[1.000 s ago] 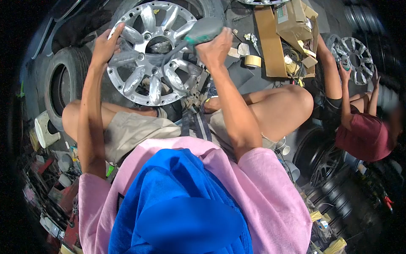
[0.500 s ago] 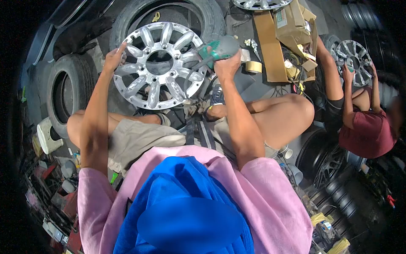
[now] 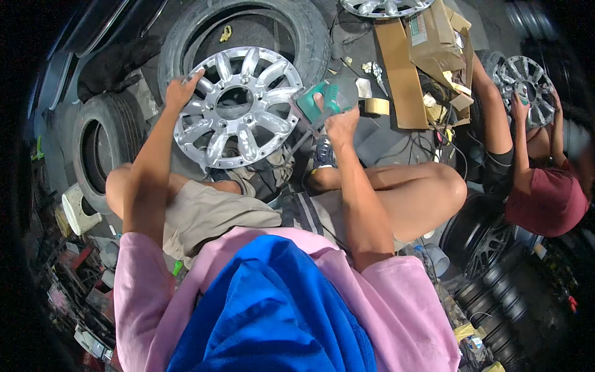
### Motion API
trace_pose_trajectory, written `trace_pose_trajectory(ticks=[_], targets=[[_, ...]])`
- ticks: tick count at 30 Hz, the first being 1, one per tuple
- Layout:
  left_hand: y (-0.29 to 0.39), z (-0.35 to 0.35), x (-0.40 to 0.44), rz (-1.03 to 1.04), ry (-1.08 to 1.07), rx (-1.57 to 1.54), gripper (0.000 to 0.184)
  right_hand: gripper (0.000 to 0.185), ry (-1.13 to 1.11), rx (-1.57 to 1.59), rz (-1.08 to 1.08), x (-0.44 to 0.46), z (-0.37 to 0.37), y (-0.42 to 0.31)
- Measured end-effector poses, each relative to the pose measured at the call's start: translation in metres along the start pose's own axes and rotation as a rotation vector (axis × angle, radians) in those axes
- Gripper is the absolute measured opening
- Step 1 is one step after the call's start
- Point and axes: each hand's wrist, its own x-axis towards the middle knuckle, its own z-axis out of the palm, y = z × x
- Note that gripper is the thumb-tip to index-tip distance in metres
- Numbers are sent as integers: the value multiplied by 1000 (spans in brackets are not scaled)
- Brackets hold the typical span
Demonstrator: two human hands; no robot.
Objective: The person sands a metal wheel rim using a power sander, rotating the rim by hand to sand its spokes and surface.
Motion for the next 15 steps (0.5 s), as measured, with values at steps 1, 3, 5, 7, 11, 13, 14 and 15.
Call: trace_pose_trajectory(ticks=[1, 3, 5, 7, 11, 13, 14, 15], targets=[[9, 1, 2, 30, 15, 34, 98, 57, -1, -7, 2, -3, -3, 0], [21, 6, 21, 95, -39, 99, 87, 55, 8, -29, -13, -8, -6, -4], [53, 0, 19, 350, -45, 104, 78, 54, 0, -36, 1, -7, -10, -4], [89, 0, 4, 520, -50, 62, 76, 54, -13, -33, 8, -3, -12, -3], [158, -11, -96, 681, -414, 139, 77, 65, 42, -62, -42, 8, -19, -1], [155, -1, -156, 850, -323, 261, 69, 67, 77, -59, -57, 12, -19, 0], [143, 21, -171, 971, -180, 296, 62, 70, 143, -71, -82, 14, -19, 2], [133, 36, -173, 970, -176, 295, 62, 72, 209, -83, -106, 15, -18, 4]])
